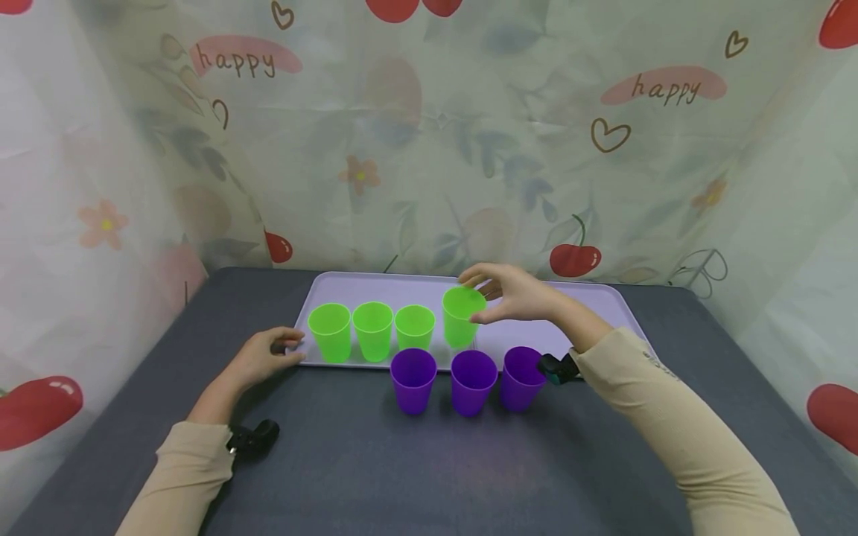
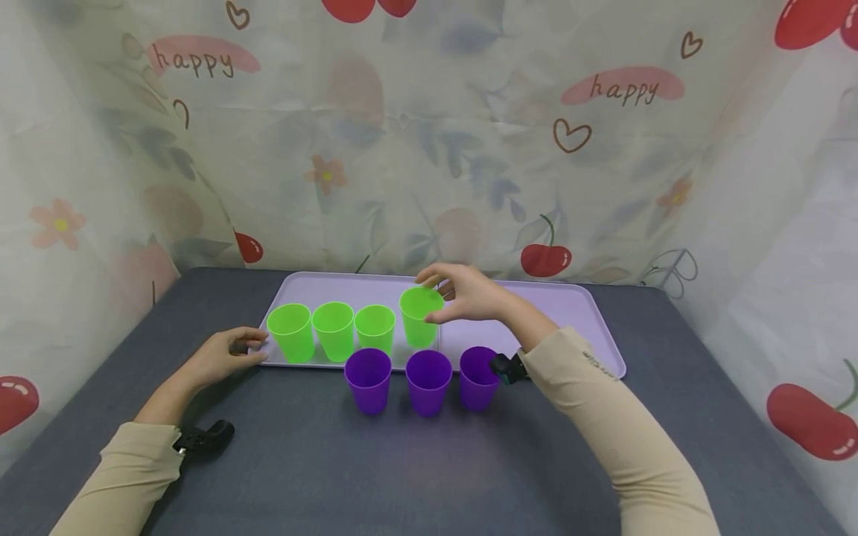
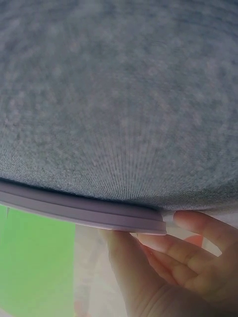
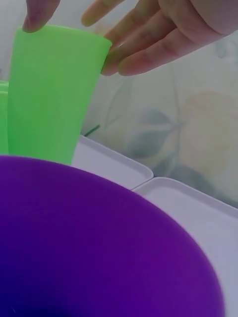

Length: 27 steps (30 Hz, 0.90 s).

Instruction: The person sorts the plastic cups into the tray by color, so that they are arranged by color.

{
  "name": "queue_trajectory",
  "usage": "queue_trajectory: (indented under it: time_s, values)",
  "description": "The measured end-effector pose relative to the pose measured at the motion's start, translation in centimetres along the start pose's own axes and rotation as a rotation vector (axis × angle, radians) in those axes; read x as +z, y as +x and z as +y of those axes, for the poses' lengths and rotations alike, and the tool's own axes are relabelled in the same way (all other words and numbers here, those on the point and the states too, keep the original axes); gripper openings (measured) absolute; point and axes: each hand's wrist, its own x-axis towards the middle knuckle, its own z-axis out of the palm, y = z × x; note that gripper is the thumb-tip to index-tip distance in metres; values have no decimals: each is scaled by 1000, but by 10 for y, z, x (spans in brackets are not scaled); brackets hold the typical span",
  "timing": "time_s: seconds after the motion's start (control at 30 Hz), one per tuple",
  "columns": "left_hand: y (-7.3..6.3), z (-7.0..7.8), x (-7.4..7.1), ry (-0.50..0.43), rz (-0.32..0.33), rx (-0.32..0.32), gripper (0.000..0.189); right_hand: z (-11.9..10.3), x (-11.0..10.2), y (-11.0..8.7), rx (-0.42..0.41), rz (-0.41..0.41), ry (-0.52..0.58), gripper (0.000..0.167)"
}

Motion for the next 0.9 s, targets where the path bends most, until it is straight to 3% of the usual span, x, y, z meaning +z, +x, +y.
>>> queue_trajectory:
  time_s: [0.23,0.9]
  values:
    - [1,-2,-1,-9,-5,-2,45,2,3,3,11,-60,9,56]
    - [2,-4,0,1,3,9,43,4,12,10,57,-181,-106,57]
